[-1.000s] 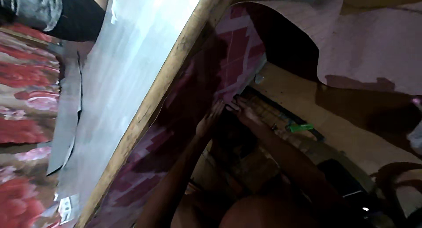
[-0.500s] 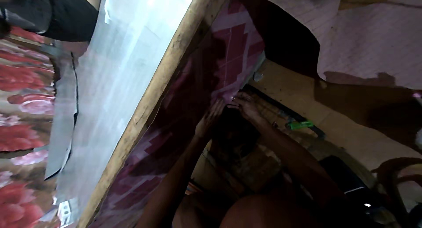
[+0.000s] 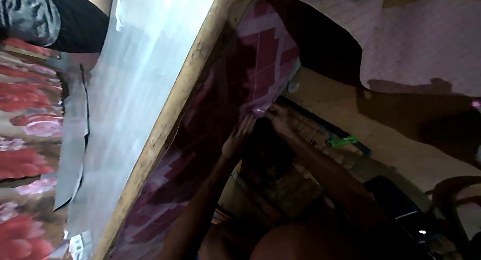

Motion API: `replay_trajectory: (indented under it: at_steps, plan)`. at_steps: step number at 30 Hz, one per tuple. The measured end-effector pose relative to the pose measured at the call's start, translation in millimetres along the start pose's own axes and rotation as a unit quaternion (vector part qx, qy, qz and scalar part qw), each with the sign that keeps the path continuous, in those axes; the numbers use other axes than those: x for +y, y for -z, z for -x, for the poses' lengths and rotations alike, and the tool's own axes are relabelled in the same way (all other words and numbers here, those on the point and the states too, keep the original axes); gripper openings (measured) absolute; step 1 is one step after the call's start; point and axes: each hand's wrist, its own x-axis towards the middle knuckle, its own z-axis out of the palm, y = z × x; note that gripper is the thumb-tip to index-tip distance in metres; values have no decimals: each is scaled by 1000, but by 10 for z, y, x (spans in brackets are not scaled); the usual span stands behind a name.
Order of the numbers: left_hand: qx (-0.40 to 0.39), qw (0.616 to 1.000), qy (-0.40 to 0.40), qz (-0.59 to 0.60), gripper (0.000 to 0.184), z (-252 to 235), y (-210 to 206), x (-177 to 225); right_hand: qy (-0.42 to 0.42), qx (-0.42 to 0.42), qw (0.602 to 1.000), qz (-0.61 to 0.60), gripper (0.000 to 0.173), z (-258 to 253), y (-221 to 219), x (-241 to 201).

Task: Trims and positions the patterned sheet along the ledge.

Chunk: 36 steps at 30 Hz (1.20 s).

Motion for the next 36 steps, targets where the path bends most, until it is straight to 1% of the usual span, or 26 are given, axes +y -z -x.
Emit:
replay_trajectory:
  at_steps: [5,9,13,15,19,21,23,27,31,32,34,36]
  plan:
    - [-1,1000,8,15,63,-4,-1,15,9,-11,1000,-27,14,-44,-9,42]
    - [18,1000,10,7,62,-4,-20,17,21,-22,998,-52,15,-56,-18,44]
    - [23,999,8,-23,61,6,-45,24,48,-9,999,-8,14,-38,-36,-21]
    - [25,999,6,-24,60,4,-62,22,62,8,998,14,12,-28,-55,-52]
    - [30,999,4,-19,59,-5,-66,13,99,17,994,29,9,-82,-82,-2]
    - [16,1000,9,-6,59,-21,-54,27,103,18,994,33,10,-78,-92,-4]
    - [21,1000,11,-4,60,-31,-62,26,100,22,993,52,11,-62,-102,-15]
    - [13,1000,5,-2,60,-45,-10,14,110,41,988,97,8,-30,-137,-23]
    - [105,993,-6,-48,56,-82,-106,-38,107,46,987,107,10,6,-173,-18]
    - [121,992,-13,-41,55,-93,-111,-62,107,50,986,114,10,12,-187,-28]
    - [143,989,-31,8,54,-120,-101,-106,110,60,983,138,8,14,-214,-45]
    - [144,989,-42,4,54,-141,-99,-133,113,65,977,168,7,9,-222,-45]
